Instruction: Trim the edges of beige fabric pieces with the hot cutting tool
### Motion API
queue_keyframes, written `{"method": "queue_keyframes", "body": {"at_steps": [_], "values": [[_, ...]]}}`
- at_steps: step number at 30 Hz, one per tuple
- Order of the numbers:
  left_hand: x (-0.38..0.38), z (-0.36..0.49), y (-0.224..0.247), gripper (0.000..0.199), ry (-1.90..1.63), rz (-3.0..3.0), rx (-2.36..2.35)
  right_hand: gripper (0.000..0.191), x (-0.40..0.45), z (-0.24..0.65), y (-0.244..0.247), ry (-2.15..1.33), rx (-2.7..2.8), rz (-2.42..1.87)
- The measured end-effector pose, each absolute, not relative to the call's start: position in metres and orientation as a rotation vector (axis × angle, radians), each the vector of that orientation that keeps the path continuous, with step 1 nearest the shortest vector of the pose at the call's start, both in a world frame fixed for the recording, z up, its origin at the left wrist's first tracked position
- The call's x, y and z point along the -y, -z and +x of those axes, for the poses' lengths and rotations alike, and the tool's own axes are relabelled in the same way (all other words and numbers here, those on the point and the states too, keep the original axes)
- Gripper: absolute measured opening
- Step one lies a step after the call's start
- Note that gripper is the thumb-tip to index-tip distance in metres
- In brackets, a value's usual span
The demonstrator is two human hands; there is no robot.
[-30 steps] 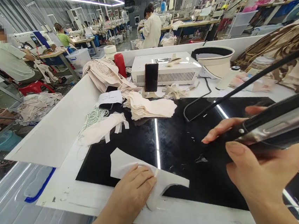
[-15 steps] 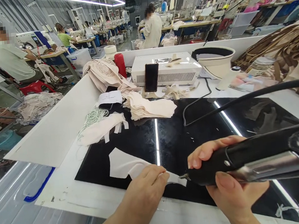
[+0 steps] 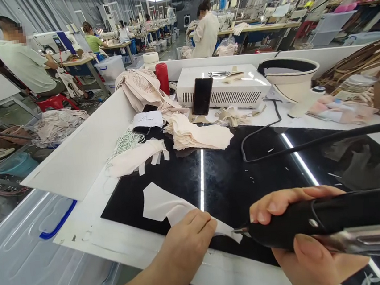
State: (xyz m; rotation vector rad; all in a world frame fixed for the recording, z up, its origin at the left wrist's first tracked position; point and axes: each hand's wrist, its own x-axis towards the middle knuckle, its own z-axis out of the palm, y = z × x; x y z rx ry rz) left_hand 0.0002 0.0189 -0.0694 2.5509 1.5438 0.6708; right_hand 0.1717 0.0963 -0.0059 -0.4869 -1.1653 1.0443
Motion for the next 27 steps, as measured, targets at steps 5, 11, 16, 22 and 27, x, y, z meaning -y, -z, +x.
{"method": "queue_keyframes", "body": {"at_steps": [5, 11, 16, 22, 27], "values": [[-0.016, 0.002, 0.070, 0.022, -0.698, 2.570, -1.580, 0.040, -0.093, 0.172, 0.006, -1.033, 1.173, -0.507], [-0.005, 0.008, 0.083, 0.051, -0.697, 2.712, -1.651, 0.044, -0.088, 0.171, 0.004, -1.031, 1.170, -0.543], [0.002, 0.011, 0.095, 0.061, -0.670, 2.759, -1.698, 0.041, -0.090, 0.168, 0.002, -1.041, 1.164, -0.557], [0.004, 0.012, 0.101, 0.068, -0.686, 2.750, -1.702, 0.044, -0.100, 0.152, -0.004, -1.028, 1.061, -0.532], [0.003, 0.012, 0.101, 0.062, -0.714, 2.737, -1.699, 0.045, -0.103, 0.144, -0.001, -1.083, 1.077, -0.532]]}}
